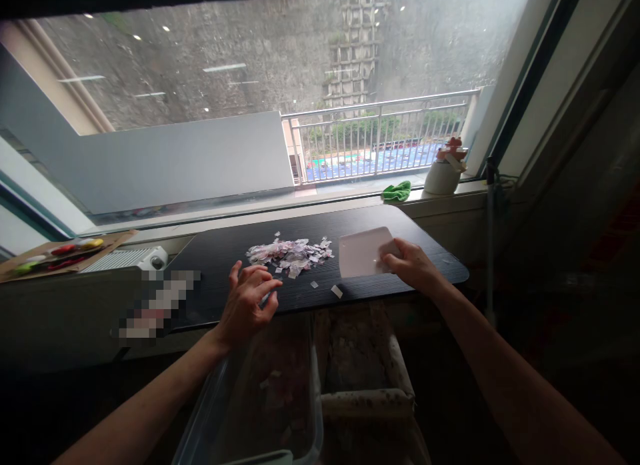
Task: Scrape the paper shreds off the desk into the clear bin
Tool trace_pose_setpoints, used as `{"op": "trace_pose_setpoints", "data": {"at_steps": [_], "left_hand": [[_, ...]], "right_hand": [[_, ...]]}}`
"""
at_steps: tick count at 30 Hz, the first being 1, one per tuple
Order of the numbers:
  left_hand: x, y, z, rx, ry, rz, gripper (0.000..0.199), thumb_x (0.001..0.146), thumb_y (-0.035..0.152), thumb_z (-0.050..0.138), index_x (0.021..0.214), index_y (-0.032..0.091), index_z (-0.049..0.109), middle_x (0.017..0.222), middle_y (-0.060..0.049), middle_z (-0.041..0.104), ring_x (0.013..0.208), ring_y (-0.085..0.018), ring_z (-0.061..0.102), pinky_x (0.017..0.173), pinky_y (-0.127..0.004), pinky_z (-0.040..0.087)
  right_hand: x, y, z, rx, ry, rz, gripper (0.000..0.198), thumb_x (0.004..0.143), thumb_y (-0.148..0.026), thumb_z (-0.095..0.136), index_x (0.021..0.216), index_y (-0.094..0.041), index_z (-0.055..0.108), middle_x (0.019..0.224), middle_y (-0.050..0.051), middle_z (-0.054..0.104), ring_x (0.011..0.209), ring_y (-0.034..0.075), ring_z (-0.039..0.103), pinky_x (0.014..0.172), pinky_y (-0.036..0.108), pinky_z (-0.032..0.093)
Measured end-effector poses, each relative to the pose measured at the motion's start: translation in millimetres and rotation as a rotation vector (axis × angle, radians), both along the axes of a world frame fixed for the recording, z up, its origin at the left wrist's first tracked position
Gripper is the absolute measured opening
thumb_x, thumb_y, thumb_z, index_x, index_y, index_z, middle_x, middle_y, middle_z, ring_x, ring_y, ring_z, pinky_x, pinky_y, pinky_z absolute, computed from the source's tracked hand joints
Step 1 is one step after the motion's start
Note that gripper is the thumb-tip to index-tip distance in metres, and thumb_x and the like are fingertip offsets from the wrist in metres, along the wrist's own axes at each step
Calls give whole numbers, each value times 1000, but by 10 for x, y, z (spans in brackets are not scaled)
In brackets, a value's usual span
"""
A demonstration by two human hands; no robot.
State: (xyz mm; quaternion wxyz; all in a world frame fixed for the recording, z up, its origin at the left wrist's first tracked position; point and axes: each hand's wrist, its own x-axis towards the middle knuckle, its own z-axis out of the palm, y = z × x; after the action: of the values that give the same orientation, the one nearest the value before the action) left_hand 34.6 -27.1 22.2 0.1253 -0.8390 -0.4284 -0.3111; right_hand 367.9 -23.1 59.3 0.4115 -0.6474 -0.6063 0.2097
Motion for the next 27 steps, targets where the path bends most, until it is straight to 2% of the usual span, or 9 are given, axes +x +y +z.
{"op": "trace_pose_setpoints", "data": {"at_steps": [4,6,13,27], "left_hand": [[347,-49,12,-105,122,-269,20,82,21,57,97,27,68,90,-4,65,107,-24,54,116,-57,11],[468,-27,-37,-161,150,-323,19,81,27,61,98,27,68,92,-4,64,108,-24,53,116,-56,13],[524,57,-205,-187,71,-277,22,81,27,63,103,29,69,94,-5,61,104,-24,53,114,-60,16],[510,66,-249,-148,66,-294,24,82,26,64,105,29,70,94,-4,60,104,-23,54,113,-60,20]], "right_hand": [[-5,122,-109,-96,178,41,7,65,-27,59,70,-22,59,64,1,63,57,15,54,49,25,44],[-22,163,-163,-128,236,63,8,64,-26,59,70,-20,59,66,2,63,59,15,55,48,25,44],[-56,174,-229,-209,279,171,16,63,-28,64,75,-18,62,71,2,65,61,14,56,48,23,41],[22,130,-226,-251,420,174,21,59,-28,72,76,-17,67,69,1,67,60,14,58,50,24,43]]}}
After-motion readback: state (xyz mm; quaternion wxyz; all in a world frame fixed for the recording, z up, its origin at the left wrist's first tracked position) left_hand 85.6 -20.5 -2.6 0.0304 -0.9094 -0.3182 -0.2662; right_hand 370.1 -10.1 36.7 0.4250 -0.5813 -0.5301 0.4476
